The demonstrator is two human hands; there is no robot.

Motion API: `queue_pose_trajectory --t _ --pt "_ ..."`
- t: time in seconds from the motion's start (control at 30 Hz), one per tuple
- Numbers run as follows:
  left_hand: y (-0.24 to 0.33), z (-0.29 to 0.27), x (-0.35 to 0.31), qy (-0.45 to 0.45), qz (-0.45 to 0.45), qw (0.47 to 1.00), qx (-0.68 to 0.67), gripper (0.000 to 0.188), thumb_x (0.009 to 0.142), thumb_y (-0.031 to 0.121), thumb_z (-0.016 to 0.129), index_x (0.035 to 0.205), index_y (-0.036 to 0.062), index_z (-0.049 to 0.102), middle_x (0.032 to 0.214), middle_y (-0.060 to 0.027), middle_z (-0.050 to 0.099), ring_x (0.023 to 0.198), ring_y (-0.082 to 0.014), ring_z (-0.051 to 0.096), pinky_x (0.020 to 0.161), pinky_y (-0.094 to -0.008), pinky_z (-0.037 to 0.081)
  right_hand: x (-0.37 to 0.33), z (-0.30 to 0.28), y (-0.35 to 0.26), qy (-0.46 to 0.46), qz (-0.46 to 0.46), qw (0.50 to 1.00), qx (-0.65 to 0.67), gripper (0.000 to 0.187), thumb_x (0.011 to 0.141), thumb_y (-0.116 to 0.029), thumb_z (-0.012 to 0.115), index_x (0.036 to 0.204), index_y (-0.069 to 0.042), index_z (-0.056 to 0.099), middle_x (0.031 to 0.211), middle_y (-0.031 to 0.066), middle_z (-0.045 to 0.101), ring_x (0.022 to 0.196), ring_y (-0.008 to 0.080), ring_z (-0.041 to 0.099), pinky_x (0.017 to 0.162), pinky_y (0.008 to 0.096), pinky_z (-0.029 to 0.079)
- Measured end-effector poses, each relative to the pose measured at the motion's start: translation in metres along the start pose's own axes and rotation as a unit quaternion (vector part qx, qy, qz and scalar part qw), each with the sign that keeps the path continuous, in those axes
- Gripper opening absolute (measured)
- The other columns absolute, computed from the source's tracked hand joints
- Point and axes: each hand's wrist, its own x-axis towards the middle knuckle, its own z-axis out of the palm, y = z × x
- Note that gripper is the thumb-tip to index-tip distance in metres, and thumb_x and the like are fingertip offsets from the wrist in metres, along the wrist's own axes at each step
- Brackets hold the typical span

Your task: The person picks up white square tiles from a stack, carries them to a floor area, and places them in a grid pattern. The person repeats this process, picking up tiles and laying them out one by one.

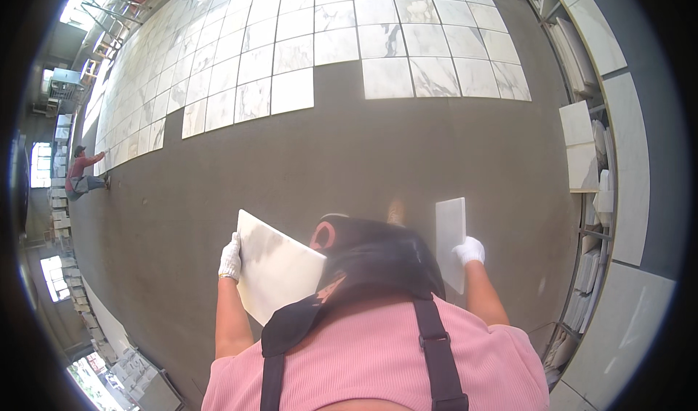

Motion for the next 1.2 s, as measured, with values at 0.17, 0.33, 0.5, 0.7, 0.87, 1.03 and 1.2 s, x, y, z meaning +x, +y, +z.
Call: queue_pose_trajectory --t 0.17,0.33,0.5,0.7,0.87,1.03,1.2 --pt "0.069 -0.007 0.07 0.002 -0.001 1.0 0.0 0.071 0.1 0.063 0.051 0.129 -0.0001 0.067 0.123 -0.0081 0.068 0.11 -0.0179 0.06 0.103 -0.0344 0.043 0.047 -0.052 -0.084 0.063 0.016 0.998 0.003 0.047 0.065 -0.033 0.085 0.104 -0.01 0.077 0.106 0.0164 0.075 0.1 0.0365 0.071 0.088 0.0434 0.056" --pt "0.146 -0.018 0.169 -0.031 -0.007 0.999 -0.009 0.067 0.1 0.058 0.052 0.123 -0.0037 0.067 0.111 -0.0064 0.069 0.1 -0.017 0.059 0.091 -0.0324 0.046 0.087 -0.09 -0.161 0.08 0.047 0.994 0.051 0.045 0.065 -0.03 0.084 0.104 -0.009 0.076 0.102 0.0159 0.076 0.094 0.0353 0.072 0.084 0.0427 0.056" --pt "0.23 -0.026 0.247 -0.049 0.016 0.993 0.102 0.068 0.1 0.057 0.052 0.125 -0.004 0.067 0.117 -0.0095 0.07 0.105 -0.0186 0.06 0.095 -0.0335 0.046 0.128 -0.101 -0.218 0.083 0.078 0.988 0.1 0.045 0.065 -0.03 0.084 0.105 -0.009 0.076 0.1 0.0167 0.076 0.091 0.0343 0.073 0.081 0.0423 0.056" --pt "0.315 -0.011 0.278 -0.044 0.01 0.977 0.208 0.067 0.1 0.057 0.05 0.125 -0.0031 0.067 0.117 -0.013 0.071 0.106 -0.0213 0.062 0.097 -0.0339 0.046 0.219 -0.089 -0.26 0.04 0.101 0.987 0.121 0.045 0.065 -0.027 0.085 0.102 -0.005 0.076 0.1 0.0179 0.076 0.091 0.0335 0.073 0.081 0.0423 0.057" --pt "0.356 0.032 0.301 -0.021 -0.017 0.962 0.272 0.067 0.1 0.057 0.047 0.124 -0.0027 0.067 0.121 -0.0188 0.071 0.11 -0.0273 0.065 0.096 -0.0373 0.048 0.324 -0.075 -0.294 0.01 0.102 0.988 0.116 0.039 0.066 -0.025 0.083 0.1 -0.006 0.077 0.1 0.019 0.076 0.092 0.0356 0.073 0.081 0.0442 0.057" --pt "0.364 0.081 0.318 -0.06 -0.058 0.955 0.285 0.061 0.1 0.053 0.051 0.118 -0.0028 0.069 0.115 -0.0212 0.072 0.105 -0.0318 0.065 0.093 -0.0375 0.048 0.395 -0.049 -0.322 0.003 0.149 0.986 0.079 0.039 0.069 -0.025 0.081 0.104 -0.009 0.076 0.104 0.02 0.075 0.099 0.0389 0.071 0.087 0.0474 0.056" --pt "0.38 0.092 0.343 -0.065 -0.07 0.933 0.347 0.058 0.099 0.052 0.054 0.112 -0.0025 0.071 0.104 -0.0171 0.074 0.1 -0.0227 0.066 0.089 -0.0358 0.048 0.46 -0.003 -0.353 0.009 0.176 0.981 0.081 0.043 0.072 -0.028 0.083 0.109 -0.008 0.074 0.109 0.0207 0.073 0.104 0.0402 0.069 0.09 0.0485 0.055"
